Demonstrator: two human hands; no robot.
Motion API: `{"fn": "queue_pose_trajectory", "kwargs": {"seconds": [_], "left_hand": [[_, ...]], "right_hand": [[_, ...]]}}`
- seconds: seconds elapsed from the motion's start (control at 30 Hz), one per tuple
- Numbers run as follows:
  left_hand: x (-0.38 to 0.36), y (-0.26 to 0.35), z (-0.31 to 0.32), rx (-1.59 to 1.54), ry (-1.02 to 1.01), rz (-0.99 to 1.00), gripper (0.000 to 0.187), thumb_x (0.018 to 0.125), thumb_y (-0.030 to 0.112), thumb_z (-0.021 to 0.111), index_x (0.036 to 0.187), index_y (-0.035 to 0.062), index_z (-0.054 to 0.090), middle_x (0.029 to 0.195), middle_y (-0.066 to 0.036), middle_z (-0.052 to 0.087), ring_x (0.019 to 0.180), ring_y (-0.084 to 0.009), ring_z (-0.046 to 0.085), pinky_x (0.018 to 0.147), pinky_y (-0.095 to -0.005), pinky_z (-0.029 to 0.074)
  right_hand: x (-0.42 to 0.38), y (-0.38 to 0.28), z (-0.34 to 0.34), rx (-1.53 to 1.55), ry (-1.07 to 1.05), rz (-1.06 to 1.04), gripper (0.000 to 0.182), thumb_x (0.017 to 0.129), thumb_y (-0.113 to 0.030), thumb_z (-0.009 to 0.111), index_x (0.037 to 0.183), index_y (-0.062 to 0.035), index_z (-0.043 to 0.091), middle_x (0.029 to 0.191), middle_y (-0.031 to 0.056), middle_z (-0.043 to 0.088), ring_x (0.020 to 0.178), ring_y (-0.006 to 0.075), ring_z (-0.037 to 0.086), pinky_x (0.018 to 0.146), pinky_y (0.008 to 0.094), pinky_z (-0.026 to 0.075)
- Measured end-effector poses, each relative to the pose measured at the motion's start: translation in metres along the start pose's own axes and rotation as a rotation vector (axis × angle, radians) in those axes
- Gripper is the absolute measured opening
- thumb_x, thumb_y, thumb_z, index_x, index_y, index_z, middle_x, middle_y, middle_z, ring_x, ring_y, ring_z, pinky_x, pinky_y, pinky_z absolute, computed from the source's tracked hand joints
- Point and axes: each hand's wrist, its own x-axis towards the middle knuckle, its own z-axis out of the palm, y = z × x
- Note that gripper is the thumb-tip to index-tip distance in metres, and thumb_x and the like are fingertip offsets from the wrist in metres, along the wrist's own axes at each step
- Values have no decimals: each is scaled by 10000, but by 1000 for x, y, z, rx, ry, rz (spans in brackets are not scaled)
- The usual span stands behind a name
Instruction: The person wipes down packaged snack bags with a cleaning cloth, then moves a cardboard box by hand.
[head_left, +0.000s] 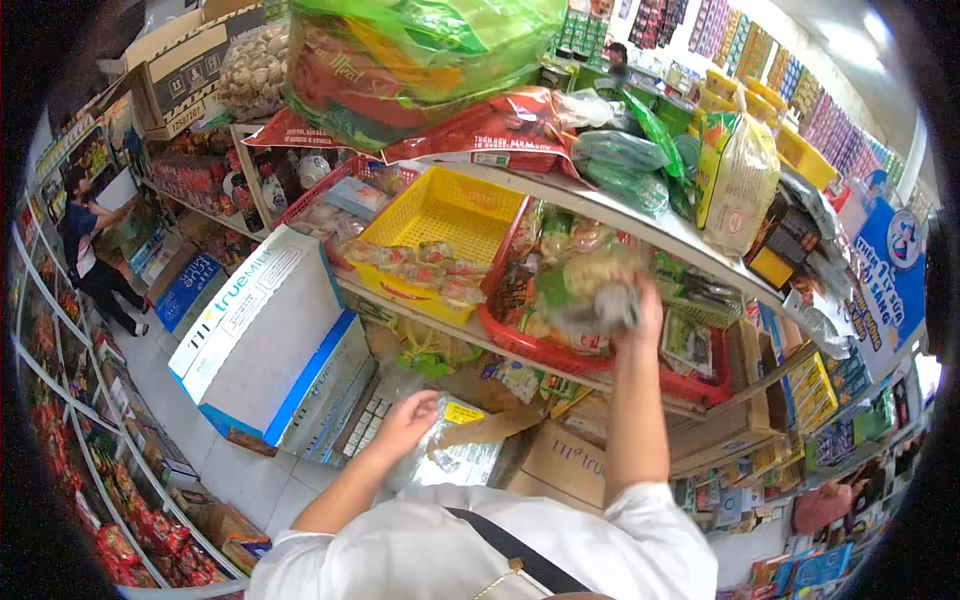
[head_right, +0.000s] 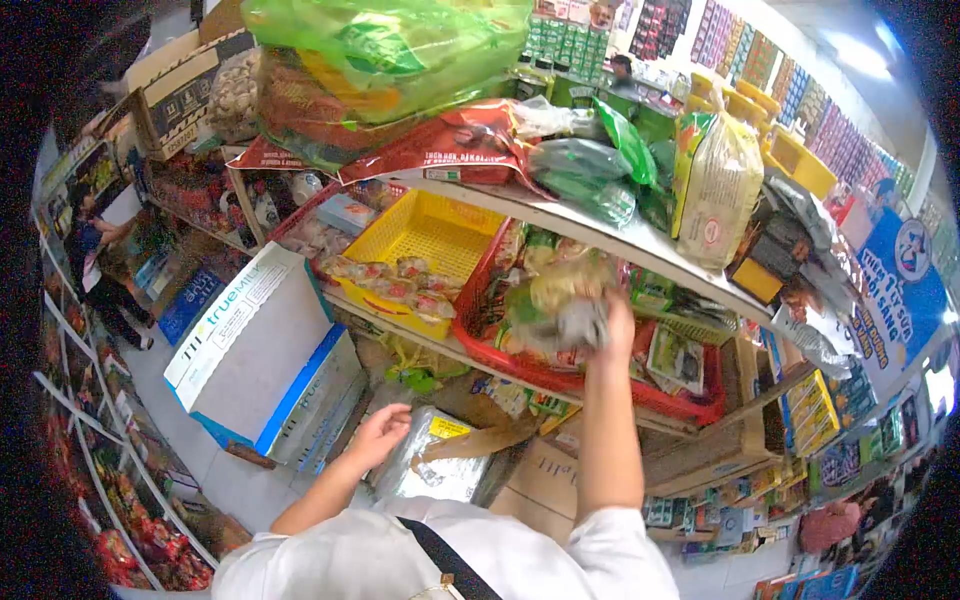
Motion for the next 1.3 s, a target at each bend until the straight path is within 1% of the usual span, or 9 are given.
{"fn": "queue_pose_trajectory", "kwargs": {"seconds": [0.13,0.23,0.37,0.7,0.9,1.0,1.07,1.13,1.3], "left_hand": [[12,45,33,192,103,335,726,718,144,709,1310,80,294,1246,-139,388,1089,-218,460,840,-319,461],[14,76,46,403,130,712,911,633,179,781,1344,110,218,1318,-174,281,1164,-275,404,874,-357,456],[16,92,51,389,-89,993,972,593,223,807,1342,67,207,1297,-216,321,1147,-337,425,907,-400,426],[-9,92,65,135,-244,413,1075,576,218,806,1389,63,119,1354,-196,297,1220,-311,360,1013,-372,292],[-4,83,55,-732,-255,224,968,629,259,782,1365,153,162,1229,-105,410,1052,-242,469,844,-369,424],[-6,87,55,-1140,-572,209,848,678,304,737,1342,231,215,1108,-91,463,841,-214,534,638,-332,492],[-10,88,59,-1105,-550,173,844,679,312,732,1346,237,220,1137,-90,466,862,-220,546,645,-341,495],[-10,100,61,-901,-341,238,870,655,374,727,1349,158,249,1233,-96,435,1020,-238,518,812,-373,463],[-7,112,44,-977,-312,206,858,667,418,698,1330,61,286,1296,-100,400,1177,-224,423,987,-355,346]], "right_hand": [[-97,-29,44,93,303,-51,321,852,-287,493,1074,-56,496,854,59,590,677,193,591,558,307,513],[-125,-34,19,285,168,188,389,797,-175,466,1163,-45,449,1067,126,569,964,276,571,847,417,465],[-166,-30,49,214,101,217,371,767,-138,476,1101,21,477,1040,154,570,954,273,569,857,377,452],[-188,-6,79,120,3,248,206,844,-197,535,945,-31,467,889,99,579,755,193,587,687,306,493],[-178,-22,100,136,95,-46,231,908,-335,451,973,-114,465,1029,116,525,667,186,576,484,309,482],[-156,-3,88,-125,142,-414,236,899,-314,473,978,-92,452,1124,118,480,907,235,549,719,346,494],[-159,17,96,-475,-226,-473,308,845,-292,556,1051,-87,455,1182,151,443,1065,283,476,897,417,400],[-186,29,113,-936,-435,-541,444,782,-283,622,1137,-84,444,1275,211,354,1157,349,402,965,452,319],[-210,65,96,-872,-642,-622,442,727,-123,660,1137,-86,502,1364,279,214,1270,462,221,1013,517,234]]}}
